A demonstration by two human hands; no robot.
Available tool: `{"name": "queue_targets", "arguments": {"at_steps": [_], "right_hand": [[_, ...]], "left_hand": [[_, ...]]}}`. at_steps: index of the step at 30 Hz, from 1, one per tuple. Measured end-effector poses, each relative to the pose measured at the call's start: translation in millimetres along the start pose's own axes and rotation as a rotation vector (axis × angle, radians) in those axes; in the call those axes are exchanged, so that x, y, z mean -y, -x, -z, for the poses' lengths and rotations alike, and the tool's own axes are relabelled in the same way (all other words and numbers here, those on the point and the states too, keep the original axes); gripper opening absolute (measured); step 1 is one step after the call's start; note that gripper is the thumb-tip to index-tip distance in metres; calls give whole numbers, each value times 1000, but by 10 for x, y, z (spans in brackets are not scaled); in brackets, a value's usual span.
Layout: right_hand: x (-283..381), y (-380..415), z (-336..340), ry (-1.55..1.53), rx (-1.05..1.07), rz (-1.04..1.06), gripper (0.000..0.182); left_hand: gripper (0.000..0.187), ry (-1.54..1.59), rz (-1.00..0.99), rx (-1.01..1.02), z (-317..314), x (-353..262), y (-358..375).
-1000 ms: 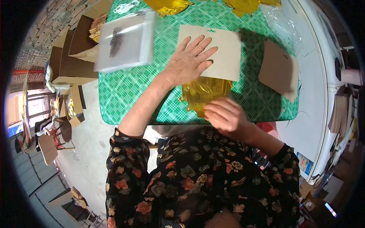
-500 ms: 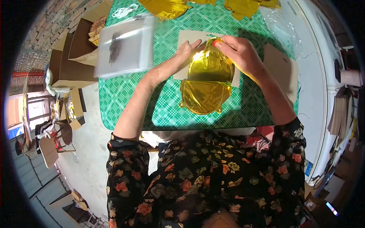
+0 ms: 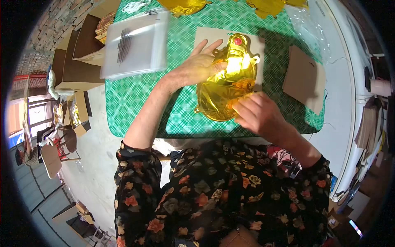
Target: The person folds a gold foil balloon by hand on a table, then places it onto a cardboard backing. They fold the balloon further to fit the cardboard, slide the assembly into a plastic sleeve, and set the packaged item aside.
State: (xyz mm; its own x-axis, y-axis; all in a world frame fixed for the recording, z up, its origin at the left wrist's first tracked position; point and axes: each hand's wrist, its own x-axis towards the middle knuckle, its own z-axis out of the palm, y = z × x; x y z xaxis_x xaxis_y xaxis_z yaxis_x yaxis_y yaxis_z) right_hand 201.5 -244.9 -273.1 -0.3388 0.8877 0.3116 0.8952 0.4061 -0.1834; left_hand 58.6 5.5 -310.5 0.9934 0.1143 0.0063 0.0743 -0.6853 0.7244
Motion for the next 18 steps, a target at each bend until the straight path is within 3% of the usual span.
{"name": "queue_targets", "arguments": {"at_steps": [7,13,16,18], "right_hand": [[92,-78,-38,23,86,-17,13],[-234,-151,-43,-58,64,46,13],[-248,-201,11,-504,-53,-482,12],[-294,-260,84,-550,-29,-609,14]], "left_hand": [[79,-66,23,31,39,8,2],[73,33,-11,-6,8,9,18],[68,46,-13,29,29,33,14],[69,91,17,70,93,-1,18]]}}
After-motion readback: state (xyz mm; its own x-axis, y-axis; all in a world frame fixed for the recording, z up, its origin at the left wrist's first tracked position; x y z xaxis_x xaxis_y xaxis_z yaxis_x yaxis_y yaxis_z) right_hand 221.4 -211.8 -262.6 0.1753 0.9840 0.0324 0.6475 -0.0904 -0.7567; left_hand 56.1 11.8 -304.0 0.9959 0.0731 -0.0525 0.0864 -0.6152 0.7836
